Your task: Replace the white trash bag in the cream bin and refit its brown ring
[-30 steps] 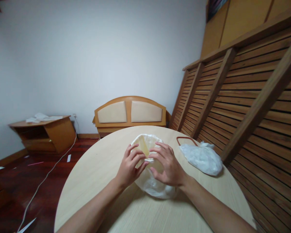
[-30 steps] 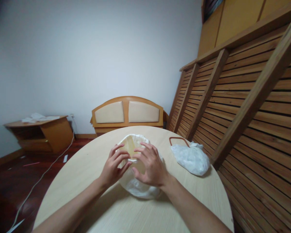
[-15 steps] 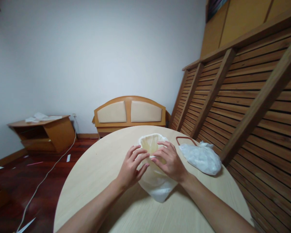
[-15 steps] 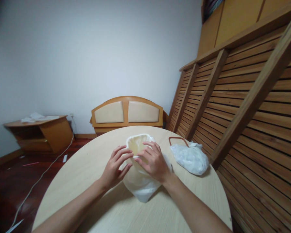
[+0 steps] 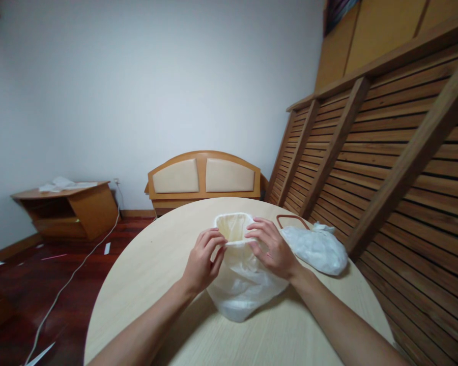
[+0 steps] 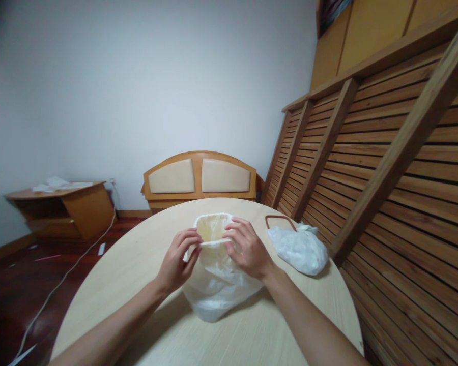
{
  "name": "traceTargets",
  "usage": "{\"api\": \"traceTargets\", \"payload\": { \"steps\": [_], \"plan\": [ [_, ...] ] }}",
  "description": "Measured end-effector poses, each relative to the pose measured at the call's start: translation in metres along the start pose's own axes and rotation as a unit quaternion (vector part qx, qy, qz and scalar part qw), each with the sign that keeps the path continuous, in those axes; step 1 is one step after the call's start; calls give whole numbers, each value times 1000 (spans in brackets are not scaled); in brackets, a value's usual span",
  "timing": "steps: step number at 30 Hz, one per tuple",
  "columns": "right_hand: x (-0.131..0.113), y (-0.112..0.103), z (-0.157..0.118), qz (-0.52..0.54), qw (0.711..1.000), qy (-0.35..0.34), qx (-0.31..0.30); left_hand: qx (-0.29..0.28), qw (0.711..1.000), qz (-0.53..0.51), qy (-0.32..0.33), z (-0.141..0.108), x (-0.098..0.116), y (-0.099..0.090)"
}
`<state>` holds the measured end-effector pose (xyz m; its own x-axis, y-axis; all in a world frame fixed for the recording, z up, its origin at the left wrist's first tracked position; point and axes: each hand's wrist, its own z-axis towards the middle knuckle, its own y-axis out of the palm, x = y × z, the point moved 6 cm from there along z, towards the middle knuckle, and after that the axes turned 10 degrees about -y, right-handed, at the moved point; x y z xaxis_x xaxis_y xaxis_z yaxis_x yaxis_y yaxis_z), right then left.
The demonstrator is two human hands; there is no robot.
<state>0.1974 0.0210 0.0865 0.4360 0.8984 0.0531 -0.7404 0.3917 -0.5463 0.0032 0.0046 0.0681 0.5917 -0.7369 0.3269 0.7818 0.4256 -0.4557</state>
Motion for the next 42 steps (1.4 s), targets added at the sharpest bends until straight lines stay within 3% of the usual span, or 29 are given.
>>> {"api": "traceTargets", "payload": {
  "steps": [9, 17, 24, 30, 36, 42],
  "plan": [
    [-6, 3, 3, 38, 999, -17, -10, -2, 1000, 6, -8, 2, 8, 4],
    [7, -1, -5, 48, 998, -16, -30, -3, 1000, -3, -21, 1, 5, 0],
    [-8, 4, 3, 22, 999, -25, -11, 5, 999, 51, 15, -2, 13, 5],
    [-12, 0, 6, 46, 997, -56, -23, 6, 1000, 20, 23, 1, 8, 7],
    [-4, -5, 3, 69, 996, -48, -35, -14, 1000, 12, 17, 1, 10, 3],
    [-16, 4, 6, 64, 996, -59, -27, -37, 999, 8, 32, -2, 20, 1]
  ]
}}
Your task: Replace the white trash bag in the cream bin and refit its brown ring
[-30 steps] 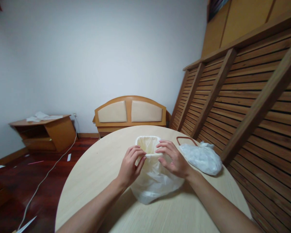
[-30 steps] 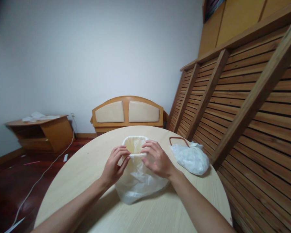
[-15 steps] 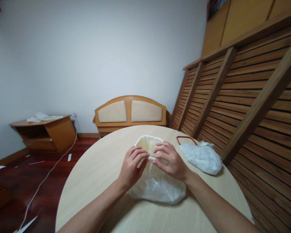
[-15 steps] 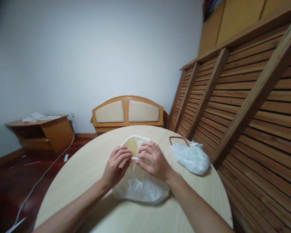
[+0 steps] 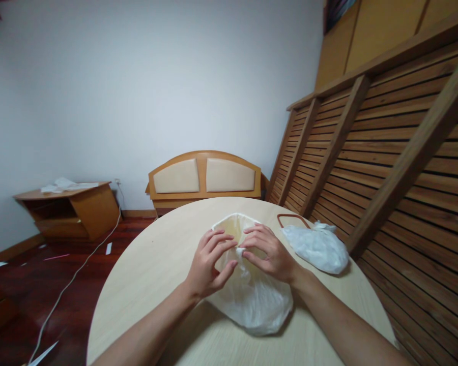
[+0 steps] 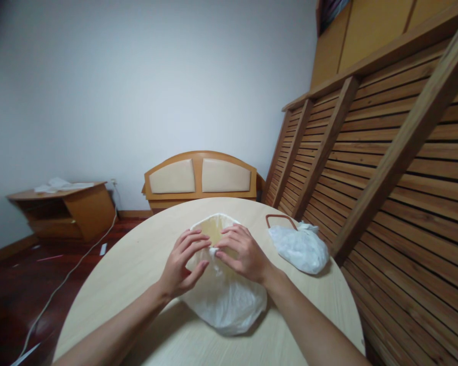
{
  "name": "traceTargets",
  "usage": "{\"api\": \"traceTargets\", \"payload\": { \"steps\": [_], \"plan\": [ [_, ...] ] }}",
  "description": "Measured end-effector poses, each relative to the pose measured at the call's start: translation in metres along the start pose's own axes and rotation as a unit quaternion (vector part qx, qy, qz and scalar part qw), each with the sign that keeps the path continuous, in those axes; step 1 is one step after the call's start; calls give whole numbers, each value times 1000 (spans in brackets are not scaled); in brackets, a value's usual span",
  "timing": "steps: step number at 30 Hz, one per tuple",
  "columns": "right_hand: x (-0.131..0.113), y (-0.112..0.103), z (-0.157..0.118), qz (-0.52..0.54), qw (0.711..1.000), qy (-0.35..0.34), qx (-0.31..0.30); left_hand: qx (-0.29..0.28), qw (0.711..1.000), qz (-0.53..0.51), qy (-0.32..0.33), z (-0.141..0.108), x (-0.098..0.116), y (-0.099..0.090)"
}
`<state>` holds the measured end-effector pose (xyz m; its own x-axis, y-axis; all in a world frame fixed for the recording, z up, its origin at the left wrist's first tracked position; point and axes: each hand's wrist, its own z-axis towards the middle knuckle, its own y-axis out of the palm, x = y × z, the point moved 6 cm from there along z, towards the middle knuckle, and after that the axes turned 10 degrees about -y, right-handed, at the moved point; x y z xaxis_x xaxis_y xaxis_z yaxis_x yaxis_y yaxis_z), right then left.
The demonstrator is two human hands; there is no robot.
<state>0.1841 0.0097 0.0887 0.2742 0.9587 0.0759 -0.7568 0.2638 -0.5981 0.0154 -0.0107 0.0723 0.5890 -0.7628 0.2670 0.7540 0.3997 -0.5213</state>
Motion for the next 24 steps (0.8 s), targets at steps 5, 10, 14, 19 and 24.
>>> {"api": "traceTargets", "payload": {
  "steps": [5, 10, 14, 19, 24],
  "plan": [
    [-2, -1, 1, -9, 1000, -12, -9, 28, 999, -15, -11, 1, -2, 1],
    [12, -14, -6, -25, 1000, 11, 1, 26, 999, -34, -22, 1, -2, -1],
    [15, -13, -7, -14, 1000, 10, -1, 16, 999, -26, -24, 1, 1, -1],
    [10, -4, -5, 14, 1000, 14, 7, 17, 999, -17, -23, 1, -1, 5],
    [10, -3, -4, 21, 1000, 9, -4, 21, 999, -22, -30, 1, -4, 4]
  ]
}}
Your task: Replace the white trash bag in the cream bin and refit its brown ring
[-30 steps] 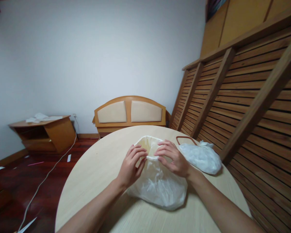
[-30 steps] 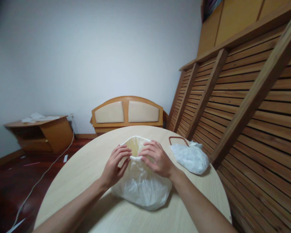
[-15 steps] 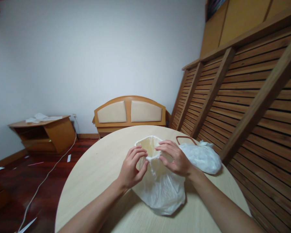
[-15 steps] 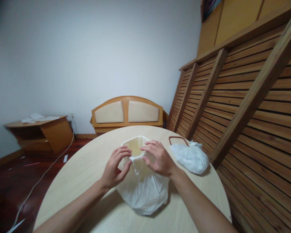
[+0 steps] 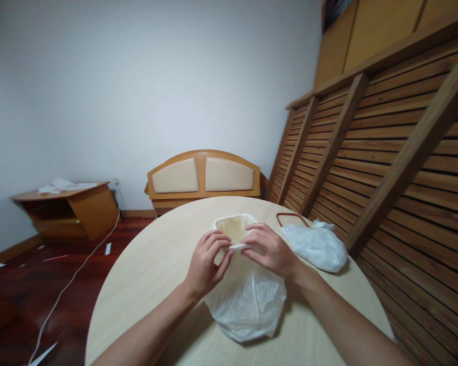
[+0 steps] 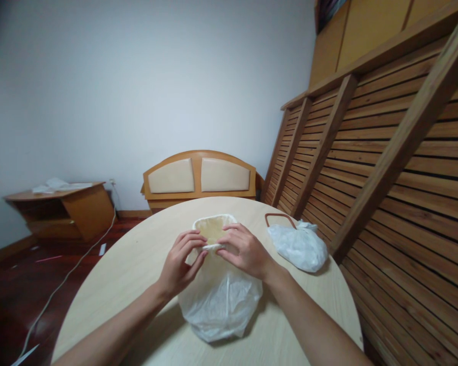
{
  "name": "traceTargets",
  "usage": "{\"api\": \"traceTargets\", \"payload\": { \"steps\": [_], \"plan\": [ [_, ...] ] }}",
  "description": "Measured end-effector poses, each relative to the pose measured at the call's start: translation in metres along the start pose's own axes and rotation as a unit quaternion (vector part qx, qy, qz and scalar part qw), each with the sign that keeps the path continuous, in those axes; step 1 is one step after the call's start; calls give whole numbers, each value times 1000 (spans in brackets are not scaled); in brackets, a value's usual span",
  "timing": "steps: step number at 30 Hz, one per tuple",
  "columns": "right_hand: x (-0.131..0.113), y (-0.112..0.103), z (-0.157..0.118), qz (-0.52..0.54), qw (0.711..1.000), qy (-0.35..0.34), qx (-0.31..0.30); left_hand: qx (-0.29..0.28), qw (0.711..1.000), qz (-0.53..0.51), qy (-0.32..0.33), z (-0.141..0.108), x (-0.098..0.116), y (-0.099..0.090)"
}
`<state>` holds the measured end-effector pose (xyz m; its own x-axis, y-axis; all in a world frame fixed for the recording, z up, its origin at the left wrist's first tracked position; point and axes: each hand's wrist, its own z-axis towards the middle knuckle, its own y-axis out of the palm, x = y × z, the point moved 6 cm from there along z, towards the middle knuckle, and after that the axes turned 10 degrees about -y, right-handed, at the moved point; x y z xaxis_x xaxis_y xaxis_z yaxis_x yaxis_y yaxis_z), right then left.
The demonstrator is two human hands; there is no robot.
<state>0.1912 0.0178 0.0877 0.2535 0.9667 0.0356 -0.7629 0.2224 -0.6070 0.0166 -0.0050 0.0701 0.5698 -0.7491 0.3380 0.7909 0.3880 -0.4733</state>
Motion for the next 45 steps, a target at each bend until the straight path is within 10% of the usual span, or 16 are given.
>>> {"api": "traceTargets", "payload": {
  "steps": [45],
  "plan": [
    [3, -5, -3, 25, 999, 22, -11, 52, 997, 58, 0, 4, 0, -3]
  ]
}}
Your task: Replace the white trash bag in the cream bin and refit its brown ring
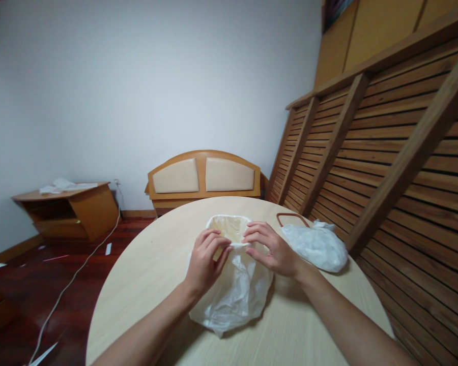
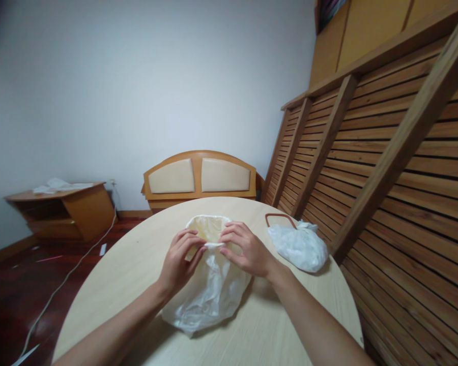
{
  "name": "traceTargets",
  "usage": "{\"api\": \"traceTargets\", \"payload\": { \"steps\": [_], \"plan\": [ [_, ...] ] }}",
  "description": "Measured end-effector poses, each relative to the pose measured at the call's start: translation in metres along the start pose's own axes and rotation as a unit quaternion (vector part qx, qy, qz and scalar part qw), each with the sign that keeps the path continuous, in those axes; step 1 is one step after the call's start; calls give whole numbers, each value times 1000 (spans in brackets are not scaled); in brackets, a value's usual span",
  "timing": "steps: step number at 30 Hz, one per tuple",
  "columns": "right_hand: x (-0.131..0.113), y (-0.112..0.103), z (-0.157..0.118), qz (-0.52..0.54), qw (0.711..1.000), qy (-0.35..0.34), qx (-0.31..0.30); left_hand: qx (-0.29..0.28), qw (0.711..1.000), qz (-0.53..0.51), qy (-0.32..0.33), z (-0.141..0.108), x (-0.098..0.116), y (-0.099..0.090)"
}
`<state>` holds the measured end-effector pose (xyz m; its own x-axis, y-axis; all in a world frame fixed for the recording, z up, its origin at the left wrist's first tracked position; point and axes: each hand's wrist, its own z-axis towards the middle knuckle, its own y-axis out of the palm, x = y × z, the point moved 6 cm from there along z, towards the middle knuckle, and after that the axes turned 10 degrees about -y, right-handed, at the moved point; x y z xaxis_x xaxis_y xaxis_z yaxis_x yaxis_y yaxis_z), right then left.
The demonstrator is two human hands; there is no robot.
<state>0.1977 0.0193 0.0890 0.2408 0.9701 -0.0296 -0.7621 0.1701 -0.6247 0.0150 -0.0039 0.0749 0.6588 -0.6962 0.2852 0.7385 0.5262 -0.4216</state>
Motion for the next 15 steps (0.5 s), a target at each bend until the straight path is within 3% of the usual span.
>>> {"api": "traceTargets", "payload": {
  "steps": [10, 15],
  "plan": [
    [9, -3, -7, -11, 1000, 23, -14, -7, 1000, -1, 13, 1, -3, 0],
    [4, -2, -3, -13, 999, 27, 14, -17, 1000, -8, 3, 0, -1, -3]
  ]
}}
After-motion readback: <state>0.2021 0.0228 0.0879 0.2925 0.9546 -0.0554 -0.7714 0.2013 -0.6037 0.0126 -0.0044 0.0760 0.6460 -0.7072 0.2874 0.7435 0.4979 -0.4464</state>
